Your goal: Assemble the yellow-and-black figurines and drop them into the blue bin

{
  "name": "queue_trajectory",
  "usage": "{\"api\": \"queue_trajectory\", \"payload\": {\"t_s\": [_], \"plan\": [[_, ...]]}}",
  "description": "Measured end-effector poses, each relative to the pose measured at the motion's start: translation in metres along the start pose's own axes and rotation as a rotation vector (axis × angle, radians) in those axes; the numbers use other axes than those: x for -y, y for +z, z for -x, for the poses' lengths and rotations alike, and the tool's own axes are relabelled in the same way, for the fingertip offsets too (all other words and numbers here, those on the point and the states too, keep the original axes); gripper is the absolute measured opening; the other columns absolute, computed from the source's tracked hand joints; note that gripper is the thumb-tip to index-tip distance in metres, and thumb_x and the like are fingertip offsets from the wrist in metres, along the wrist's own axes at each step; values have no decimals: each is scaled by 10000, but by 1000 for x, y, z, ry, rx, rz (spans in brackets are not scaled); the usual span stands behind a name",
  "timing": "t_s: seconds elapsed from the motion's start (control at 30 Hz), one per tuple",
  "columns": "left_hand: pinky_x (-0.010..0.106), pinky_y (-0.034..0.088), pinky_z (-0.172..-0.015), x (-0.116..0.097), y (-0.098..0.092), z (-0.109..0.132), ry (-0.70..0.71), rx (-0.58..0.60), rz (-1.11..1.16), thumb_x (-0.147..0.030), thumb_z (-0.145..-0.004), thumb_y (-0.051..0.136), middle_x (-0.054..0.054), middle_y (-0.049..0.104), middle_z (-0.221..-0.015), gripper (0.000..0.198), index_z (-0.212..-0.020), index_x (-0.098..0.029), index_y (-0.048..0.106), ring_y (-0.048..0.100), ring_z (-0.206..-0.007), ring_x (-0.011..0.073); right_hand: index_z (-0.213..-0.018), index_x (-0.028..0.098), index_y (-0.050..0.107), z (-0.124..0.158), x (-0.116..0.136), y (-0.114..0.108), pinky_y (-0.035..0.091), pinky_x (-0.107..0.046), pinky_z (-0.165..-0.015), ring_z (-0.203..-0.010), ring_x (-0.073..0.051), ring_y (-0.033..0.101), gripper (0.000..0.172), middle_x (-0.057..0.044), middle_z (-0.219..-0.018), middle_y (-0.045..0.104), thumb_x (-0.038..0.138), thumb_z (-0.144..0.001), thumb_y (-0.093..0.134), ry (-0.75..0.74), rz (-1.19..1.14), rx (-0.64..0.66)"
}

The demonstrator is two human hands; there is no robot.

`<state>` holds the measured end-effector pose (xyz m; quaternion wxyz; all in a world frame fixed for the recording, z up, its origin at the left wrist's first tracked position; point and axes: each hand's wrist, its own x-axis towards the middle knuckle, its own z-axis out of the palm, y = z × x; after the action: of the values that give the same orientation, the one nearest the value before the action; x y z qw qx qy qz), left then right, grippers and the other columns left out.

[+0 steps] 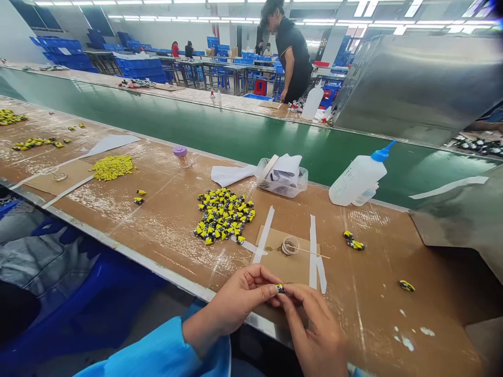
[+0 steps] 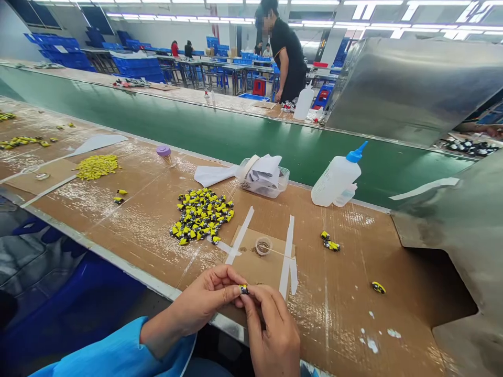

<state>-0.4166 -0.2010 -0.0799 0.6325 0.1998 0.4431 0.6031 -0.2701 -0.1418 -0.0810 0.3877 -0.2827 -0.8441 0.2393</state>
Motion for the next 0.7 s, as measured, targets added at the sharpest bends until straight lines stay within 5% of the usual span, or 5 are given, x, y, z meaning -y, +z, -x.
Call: {"api": "queue_trajectory", "payload": {"t_s": [0.5,0.7], "plan": [[265,498,-673,-2,3,1,147,8,-244,-287,-721,698,53,657,-758,182,-730,-115,642,620,-669,126,-945,205,641,3,-8,-11,561,-237,-733,-836,-156,670,160,-57,-924,695,168,-870,505,-1,-61,137],[261,484,-682,-4,4,2,304,-16,-337,-189,-728,659,71,615,-833,97,-687,-130,594,602,-726,134,-882,197,620,1,-1,-9,558,-255,-722,-816,-164,659,67,-67,-882,672,194,-839,568,75,-75,23]]}}
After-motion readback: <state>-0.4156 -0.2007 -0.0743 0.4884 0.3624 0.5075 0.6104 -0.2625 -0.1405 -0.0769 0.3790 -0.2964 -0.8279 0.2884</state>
